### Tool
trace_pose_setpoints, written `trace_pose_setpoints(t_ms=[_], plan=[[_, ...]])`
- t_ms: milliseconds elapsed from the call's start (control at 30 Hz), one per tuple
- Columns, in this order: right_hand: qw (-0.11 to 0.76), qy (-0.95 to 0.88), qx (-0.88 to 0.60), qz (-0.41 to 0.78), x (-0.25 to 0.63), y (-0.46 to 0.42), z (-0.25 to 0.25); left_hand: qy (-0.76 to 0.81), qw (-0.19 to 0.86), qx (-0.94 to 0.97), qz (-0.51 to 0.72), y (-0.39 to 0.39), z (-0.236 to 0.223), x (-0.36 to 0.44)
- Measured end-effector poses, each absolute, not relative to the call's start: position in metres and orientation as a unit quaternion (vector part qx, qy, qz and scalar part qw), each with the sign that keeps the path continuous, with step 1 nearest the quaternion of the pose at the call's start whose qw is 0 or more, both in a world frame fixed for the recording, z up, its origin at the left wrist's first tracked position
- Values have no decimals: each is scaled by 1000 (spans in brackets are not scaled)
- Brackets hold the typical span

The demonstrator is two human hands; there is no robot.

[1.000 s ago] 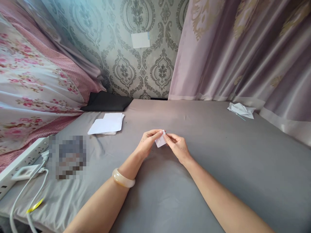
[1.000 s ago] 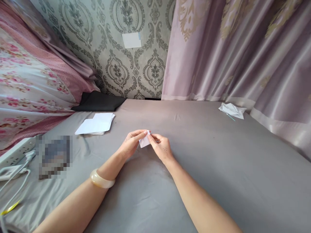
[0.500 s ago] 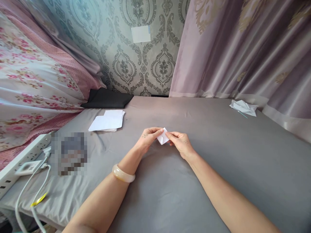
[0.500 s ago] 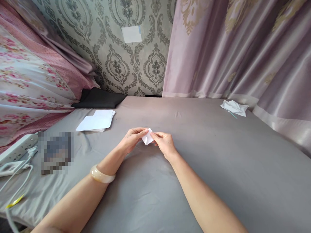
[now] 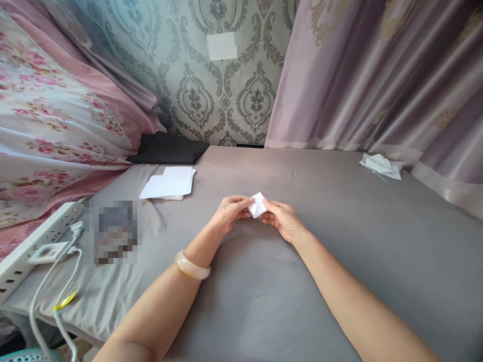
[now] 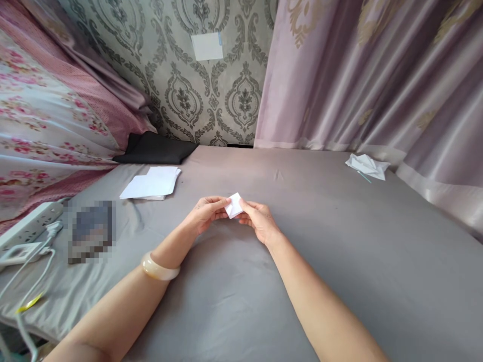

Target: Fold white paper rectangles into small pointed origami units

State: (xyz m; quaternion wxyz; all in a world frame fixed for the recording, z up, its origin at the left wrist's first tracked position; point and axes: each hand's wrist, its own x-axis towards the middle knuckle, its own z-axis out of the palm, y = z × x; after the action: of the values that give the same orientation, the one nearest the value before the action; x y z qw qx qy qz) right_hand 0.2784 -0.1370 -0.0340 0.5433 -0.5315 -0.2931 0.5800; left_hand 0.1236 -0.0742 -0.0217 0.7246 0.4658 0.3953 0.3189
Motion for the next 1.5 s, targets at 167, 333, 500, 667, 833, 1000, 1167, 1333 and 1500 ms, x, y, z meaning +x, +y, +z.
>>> trace_pose_setpoints(t_ms=[167, 333, 500, 667, 833, 1000, 1167, 1333, 1500], plan=[[541, -307, -521, 584, 278, -136, -40, 407, 719, 463, 320, -73, -22, 124], [537, -289, -549, 571, 278, -135, -38, 403, 719, 471, 315, -75, -22, 125], [534, -283, -550, 576, 277, -136, -33, 377, 742, 474, 286, -74, -25, 124], [519, -322, -539, 579, 275, -138, -31, 384, 715, 486, 325, -71, -38, 128], [516, -318, -545, 579, 279, -137, -35, 383, 716, 488, 319, -74, -35, 129], [513, -307, -533, 599, 283, -135, -36, 342, 751, 476, 303, -75, -28, 126], [516, -308, -537, 592, 280, -136, -34, 368, 705, 504, 337, -74, -34, 130], [515, -315, -542, 585, 280, -136, -35, 372, 719, 492, 320, -74, -35, 128], [524, -312, -535, 585, 279, -136, -34, 369, 710, 500, 332, -74, -33, 127]])
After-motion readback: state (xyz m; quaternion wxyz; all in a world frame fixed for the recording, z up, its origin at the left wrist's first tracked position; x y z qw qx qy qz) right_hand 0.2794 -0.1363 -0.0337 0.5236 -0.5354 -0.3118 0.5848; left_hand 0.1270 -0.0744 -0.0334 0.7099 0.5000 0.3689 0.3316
